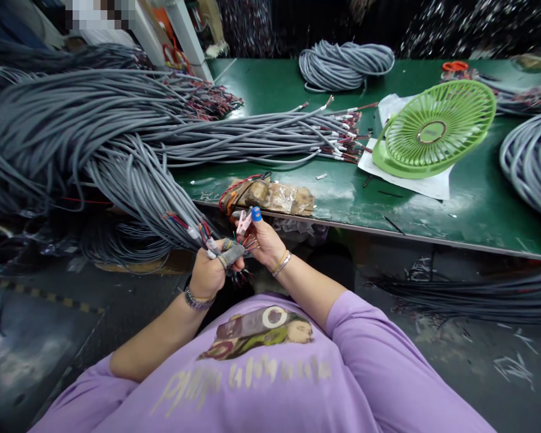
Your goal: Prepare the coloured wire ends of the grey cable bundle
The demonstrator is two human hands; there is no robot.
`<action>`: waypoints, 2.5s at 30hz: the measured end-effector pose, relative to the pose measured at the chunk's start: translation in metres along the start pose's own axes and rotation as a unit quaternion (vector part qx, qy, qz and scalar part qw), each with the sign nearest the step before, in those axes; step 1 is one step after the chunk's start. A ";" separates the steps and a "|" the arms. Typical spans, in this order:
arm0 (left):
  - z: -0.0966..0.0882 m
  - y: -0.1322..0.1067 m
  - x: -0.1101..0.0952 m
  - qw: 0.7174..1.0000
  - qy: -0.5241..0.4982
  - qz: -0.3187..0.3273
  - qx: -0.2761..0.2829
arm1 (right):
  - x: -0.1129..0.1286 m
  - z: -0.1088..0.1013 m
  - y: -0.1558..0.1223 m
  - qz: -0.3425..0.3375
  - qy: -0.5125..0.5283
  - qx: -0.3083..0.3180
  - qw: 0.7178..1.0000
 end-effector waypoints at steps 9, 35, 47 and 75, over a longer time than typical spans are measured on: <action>-0.001 -0.012 -0.004 0.999 -0.009 0.050 -0.002 | -0.001 -0.001 -0.008 0.040 -0.009 0.045 0.998; -0.003 -0.008 0.001 0.998 -0.017 0.043 -0.053 | 0.002 0.000 -0.009 0.025 0.006 0.040 0.999; -0.004 -0.013 0.001 0.992 -0.023 0.063 -0.107 | 0.009 -0.003 -0.012 0.006 -0.050 0.054 0.997; -0.006 -0.015 0.004 0.995 -0.002 0.075 -0.066 | 0.008 -0.011 -0.024 0.147 -0.131 0.095 0.976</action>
Point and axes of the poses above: each hand's wrist, its own y-axis towards the middle knuckle, its own z-axis out of the palm, x = y × z, the point moved 5 cm from there along y, towards the middle knuckle, and after that the axes turned 12 degrees about x, right-handed, at the moved point
